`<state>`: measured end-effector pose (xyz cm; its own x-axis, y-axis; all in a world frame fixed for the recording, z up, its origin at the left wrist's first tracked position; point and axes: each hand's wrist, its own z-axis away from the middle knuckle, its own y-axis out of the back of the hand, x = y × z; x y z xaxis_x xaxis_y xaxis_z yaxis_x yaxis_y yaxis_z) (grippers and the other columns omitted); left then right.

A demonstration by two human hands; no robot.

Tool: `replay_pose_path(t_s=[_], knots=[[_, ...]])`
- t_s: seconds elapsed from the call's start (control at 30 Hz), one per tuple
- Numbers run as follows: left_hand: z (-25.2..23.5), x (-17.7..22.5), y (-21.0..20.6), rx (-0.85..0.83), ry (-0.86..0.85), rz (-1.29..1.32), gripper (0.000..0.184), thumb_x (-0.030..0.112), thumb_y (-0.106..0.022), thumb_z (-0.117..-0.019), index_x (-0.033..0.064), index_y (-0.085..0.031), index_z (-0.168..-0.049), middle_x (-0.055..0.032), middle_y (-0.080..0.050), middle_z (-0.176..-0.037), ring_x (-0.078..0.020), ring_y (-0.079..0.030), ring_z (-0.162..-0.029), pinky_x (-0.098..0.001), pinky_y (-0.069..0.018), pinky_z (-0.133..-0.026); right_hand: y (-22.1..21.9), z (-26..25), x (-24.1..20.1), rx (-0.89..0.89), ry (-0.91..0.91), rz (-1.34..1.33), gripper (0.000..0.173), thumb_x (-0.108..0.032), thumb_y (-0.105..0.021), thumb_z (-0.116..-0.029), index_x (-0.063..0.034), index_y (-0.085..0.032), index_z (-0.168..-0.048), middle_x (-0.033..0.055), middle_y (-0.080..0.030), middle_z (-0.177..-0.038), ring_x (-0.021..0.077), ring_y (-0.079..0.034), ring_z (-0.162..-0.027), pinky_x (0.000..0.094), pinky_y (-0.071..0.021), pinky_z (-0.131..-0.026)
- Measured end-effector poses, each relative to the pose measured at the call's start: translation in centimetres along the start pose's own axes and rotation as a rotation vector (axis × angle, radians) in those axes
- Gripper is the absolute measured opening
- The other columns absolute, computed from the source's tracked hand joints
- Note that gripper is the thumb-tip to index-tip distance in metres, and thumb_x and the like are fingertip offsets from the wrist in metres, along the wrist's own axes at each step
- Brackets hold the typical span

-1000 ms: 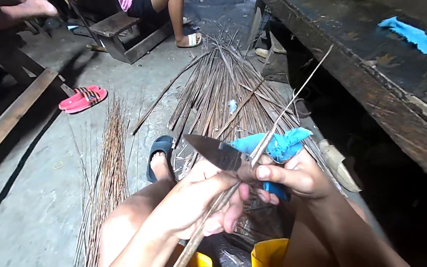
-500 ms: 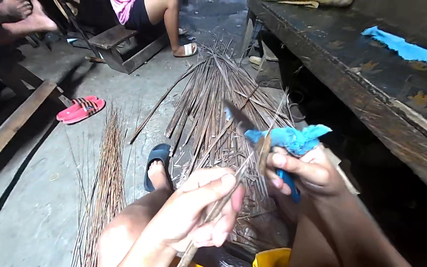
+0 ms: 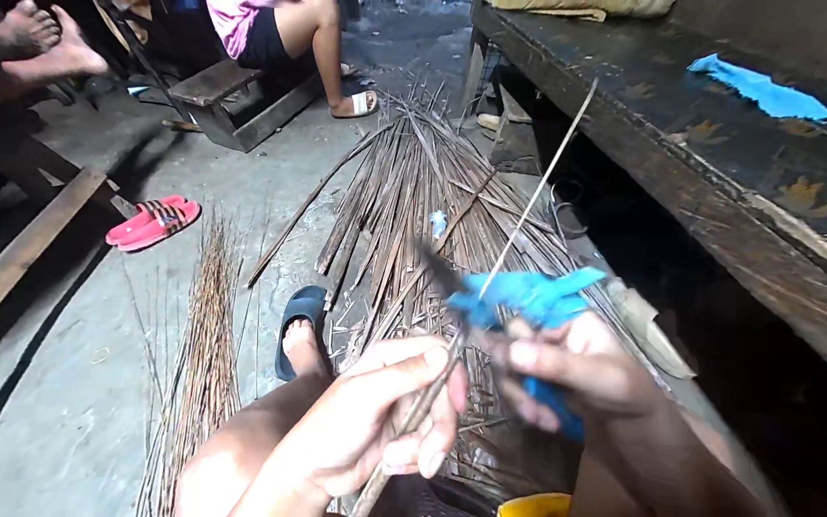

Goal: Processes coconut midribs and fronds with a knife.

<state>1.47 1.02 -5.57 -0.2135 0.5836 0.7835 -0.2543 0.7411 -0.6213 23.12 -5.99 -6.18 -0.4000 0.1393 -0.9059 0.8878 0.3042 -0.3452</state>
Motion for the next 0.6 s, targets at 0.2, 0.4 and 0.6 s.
replay_pose_path(t_s=[0.2,0.4,0.6], knots=[[-0.2,-0.2,-0.5,-0.043,0.100,0.053,0.036,0.020,-0.032,-0.1067,0.0191,-0.064,-0.089,0.0154,-0.049,-0.056,0.0113,-0.041,-0.042,-0.0054,-0.0319,-0.038,-0.4,-0.9,0.1,0.055,0.038,-0.057,0.009,-0.014,-0.060,-0.1001,-0.0101,-0.065,-0.107,-0.0117,-0.068,-0.073,-0.0050,-0.062,-0.056,0.0107,-0.0516,-0.050],[-0.1,-0.2,-0.2,-0.037,0.100,0.111,0.038,0.019,-0.031,-0.1065,0.0187,-0.063,-0.088,0.0154,-0.046,-0.055,0.0106,-0.040,-0.041,-0.0057,-0.0323,-0.038,0.6,-1.1,-0.5,0.169,0.085,0.034,0.009,-0.008,-0.060,-0.0980,-0.0153,-0.065,-0.094,-0.0079,-0.071,-0.072,-0.0018,-0.065,-0.056,0.0118,-0.0541,-0.050],[0.1,-0.3,0.0,-0.037,0.111,0.146,0.039,0.020,-0.030,-0.1059,0.0170,-0.064,-0.088,0.0144,-0.047,-0.053,0.0099,-0.040,-0.039,-0.0063,-0.0313,-0.037,2.6,-1.0,-2.6,0.447,0.176,0.126,0.028,-0.008,-0.040,-0.1021,-0.0119,-0.067,-0.112,-0.0069,-0.061,-0.058,-0.0013,-0.056,-0.044,0.0121,-0.0488,-0.044]])
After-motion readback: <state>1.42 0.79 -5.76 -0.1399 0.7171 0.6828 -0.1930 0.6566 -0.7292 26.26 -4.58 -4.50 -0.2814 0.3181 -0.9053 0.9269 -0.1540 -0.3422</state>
